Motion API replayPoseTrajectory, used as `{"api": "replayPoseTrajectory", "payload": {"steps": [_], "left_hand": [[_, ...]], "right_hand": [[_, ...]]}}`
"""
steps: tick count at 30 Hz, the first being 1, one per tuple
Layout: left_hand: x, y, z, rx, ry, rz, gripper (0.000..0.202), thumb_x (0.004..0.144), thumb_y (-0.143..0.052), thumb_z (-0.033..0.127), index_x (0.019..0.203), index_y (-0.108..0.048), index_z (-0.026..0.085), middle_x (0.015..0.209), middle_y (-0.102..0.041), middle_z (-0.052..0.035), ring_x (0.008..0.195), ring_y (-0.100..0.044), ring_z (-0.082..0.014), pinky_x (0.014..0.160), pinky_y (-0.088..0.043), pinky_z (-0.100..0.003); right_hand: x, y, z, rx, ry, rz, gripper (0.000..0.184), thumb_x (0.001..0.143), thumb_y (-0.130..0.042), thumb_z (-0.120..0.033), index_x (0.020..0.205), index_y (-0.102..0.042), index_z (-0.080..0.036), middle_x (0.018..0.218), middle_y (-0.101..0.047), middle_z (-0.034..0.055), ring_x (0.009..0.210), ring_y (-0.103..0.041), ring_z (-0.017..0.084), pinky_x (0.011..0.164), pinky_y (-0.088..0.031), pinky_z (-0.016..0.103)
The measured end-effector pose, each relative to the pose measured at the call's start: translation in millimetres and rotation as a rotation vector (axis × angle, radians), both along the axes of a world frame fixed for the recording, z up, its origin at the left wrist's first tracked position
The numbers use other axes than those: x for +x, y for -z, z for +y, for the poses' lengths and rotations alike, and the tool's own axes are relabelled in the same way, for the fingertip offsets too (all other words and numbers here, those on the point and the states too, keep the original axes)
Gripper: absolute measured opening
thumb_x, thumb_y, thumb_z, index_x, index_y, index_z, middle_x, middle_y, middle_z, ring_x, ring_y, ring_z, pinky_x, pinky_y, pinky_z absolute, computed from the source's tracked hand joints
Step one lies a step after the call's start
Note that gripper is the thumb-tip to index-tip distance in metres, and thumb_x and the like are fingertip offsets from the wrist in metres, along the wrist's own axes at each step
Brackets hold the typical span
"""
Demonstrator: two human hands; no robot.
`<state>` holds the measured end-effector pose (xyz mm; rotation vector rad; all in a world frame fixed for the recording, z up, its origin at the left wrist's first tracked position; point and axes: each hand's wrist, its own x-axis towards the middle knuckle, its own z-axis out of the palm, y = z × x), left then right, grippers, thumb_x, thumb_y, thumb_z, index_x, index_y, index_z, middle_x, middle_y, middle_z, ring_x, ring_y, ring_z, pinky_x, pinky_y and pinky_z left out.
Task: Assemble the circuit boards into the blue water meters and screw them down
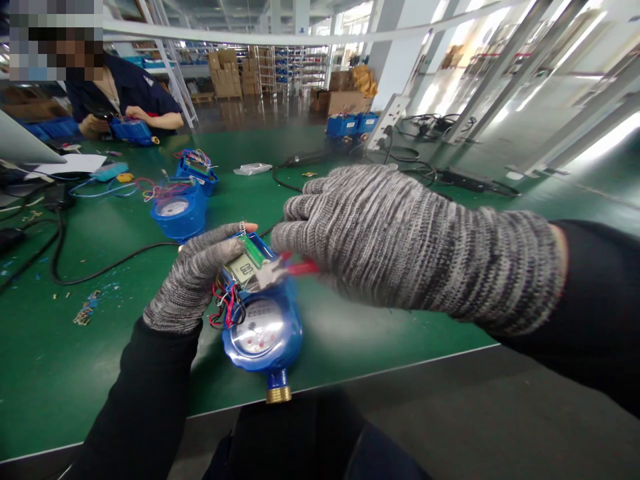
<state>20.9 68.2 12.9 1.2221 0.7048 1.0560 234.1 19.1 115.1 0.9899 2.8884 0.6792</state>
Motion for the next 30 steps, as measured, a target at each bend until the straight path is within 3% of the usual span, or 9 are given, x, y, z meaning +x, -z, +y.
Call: {"api": "replayPoseTrajectory", "payload": {"steps": [11,30], "left_hand": [[-1.1,0.4,-0.2,0.002,0.003,0.011,0.035,0.070,-0.075,0.032,0.103,-0.073,0.021,0.095,-0.074,-0.0030,0.081,-0.067,-0.0192,0.070,-0.052,-0.028],[-0.3,-0.5,-1.1,-0.010,0.007,-0.006,0.034,0.069,-0.076,0.030,0.101,-0.073,0.021,0.090,-0.074,-0.0026,0.073,-0.065,-0.0166,0.065,-0.051,-0.027]], "right_hand": [[0.4,1.0,0.6,-0.006,0.015,0.020,0.039,0.094,-0.031,-0.037,0.101,-0.066,-0.021,0.089,-0.062,0.0115,0.079,-0.055,0.028,0.064,-0.045,0.042],[0.7,3.3,1.1,0.106,-0.011,-0.020,0.028,0.086,-0.045,-0.035,0.097,-0.069,-0.023,0.084,-0.066,0.0055,0.072,-0.059,0.023,0.057,-0.042,0.032]]}}
